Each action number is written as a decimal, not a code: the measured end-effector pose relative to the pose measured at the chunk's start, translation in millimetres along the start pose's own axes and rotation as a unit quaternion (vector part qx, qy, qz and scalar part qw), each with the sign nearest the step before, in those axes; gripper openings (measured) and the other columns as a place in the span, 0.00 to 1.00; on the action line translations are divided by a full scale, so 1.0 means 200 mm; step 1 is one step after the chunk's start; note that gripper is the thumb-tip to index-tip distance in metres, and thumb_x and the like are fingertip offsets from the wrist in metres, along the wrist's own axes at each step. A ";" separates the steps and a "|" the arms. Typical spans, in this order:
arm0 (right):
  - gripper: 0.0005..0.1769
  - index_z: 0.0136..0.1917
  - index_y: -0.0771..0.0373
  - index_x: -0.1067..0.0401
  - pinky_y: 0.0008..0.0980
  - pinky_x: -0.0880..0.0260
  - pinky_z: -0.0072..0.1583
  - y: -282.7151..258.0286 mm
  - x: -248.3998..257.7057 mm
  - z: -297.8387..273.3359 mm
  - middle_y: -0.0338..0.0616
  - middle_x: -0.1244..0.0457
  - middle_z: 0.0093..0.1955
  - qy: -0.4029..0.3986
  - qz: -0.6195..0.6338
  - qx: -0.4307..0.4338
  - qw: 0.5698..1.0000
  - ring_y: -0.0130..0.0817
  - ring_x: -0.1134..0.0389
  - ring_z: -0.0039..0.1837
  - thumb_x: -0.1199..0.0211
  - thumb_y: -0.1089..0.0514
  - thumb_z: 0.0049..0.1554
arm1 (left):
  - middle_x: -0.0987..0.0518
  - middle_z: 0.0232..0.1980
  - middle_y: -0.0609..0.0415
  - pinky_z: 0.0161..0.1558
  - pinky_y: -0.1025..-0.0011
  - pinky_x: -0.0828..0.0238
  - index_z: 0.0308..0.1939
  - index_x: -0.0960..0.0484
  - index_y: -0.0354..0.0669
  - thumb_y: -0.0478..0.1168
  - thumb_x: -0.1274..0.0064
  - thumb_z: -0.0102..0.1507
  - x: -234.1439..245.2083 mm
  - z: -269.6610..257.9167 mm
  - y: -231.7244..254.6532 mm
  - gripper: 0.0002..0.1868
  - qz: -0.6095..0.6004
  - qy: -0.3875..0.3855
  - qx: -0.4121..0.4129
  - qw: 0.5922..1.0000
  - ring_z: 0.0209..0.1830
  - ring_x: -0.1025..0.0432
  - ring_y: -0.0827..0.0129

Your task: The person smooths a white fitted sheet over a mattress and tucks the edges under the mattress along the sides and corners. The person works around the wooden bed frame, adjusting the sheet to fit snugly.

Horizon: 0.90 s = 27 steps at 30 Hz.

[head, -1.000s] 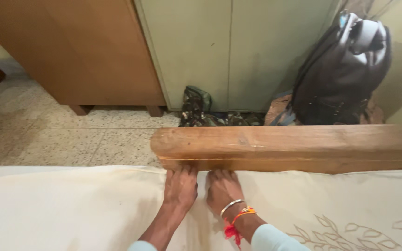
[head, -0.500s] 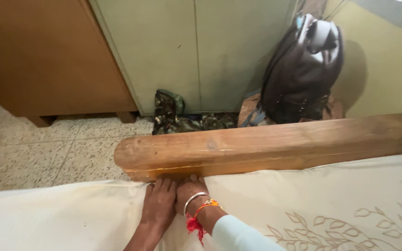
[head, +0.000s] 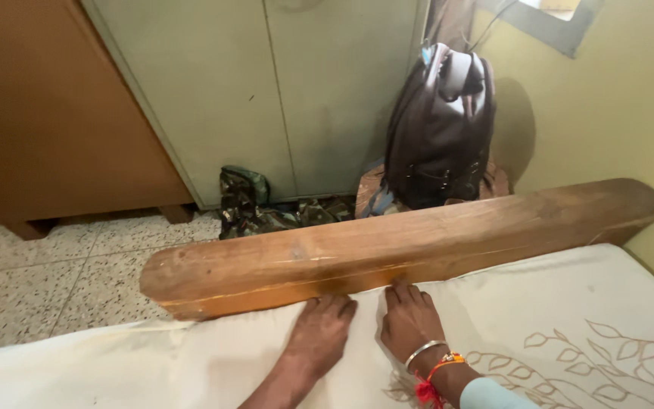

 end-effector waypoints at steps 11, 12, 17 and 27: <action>0.17 0.52 0.61 0.23 0.45 0.41 0.65 0.08 -0.06 0.07 0.51 0.33 0.55 -0.133 0.018 -0.006 0.991 0.50 0.37 0.63 0.42 0.51 0.54 | 0.23 0.55 0.45 0.57 0.59 0.37 0.56 0.22 0.33 0.35 0.49 0.56 -0.21 0.30 0.18 0.23 0.064 -0.152 0.035 0.986 0.57 0.33 0.52; 0.18 0.52 0.61 0.23 0.46 0.42 0.65 0.09 -0.06 0.08 0.51 0.34 0.56 -0.163 0.002 -0.004 0.987 0.49 0.38 0.64 0.42 0.50 0.53 | 0.23 0.56 0.45 0.58 0.59 0.38 0.55 0.22 0.33 0.35 0.49 0.57 -0.23 0.31 0.18 0.22 0.075 -0.183 0.044 0.979 0.58 0.33 0.52; 0.18 0.53 0.61 0.24 0.46 0.43 0.67 0.12 -0.03 0.14 0.50 0.34 0.58 -0.255 -0.034 0.007 0.966 0.48 0.39 0.67 0.42 0.52 0.53 | 0.23 0.57 0.46 0.63 0.56 0.41 0.53 0.19 0.38 0.37 0.49 0.60 -0.28 0.36 0.19 0.17 0.107 -0.234 0.087 0.963 0.63 0.35 0.52; 0.30 0.64 0.62 0.31 0.46 0.41 0.62 0.43 0.09 -0.05 0.46 0.37 0.63 -0.081 0.000 -0.069 0.994 0.43 0.40 0.67 0.40 0.58 0.47 | 0.22 0.56 0.44 0.65 0.54 0.43 0.56 0.23 0.41 0.36 0.51 0.62 -0.32 0.42 0.28 0.18 0.171 -0.187 0.083 0.964 0.61 0.33 0.53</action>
Point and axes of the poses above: each hand's wrist, its own z-axis towards the middle knuckle, its own x-axis out of the back of the hand, y = z × x, the point moved 3 cm from there along z, towards the middle knuckle
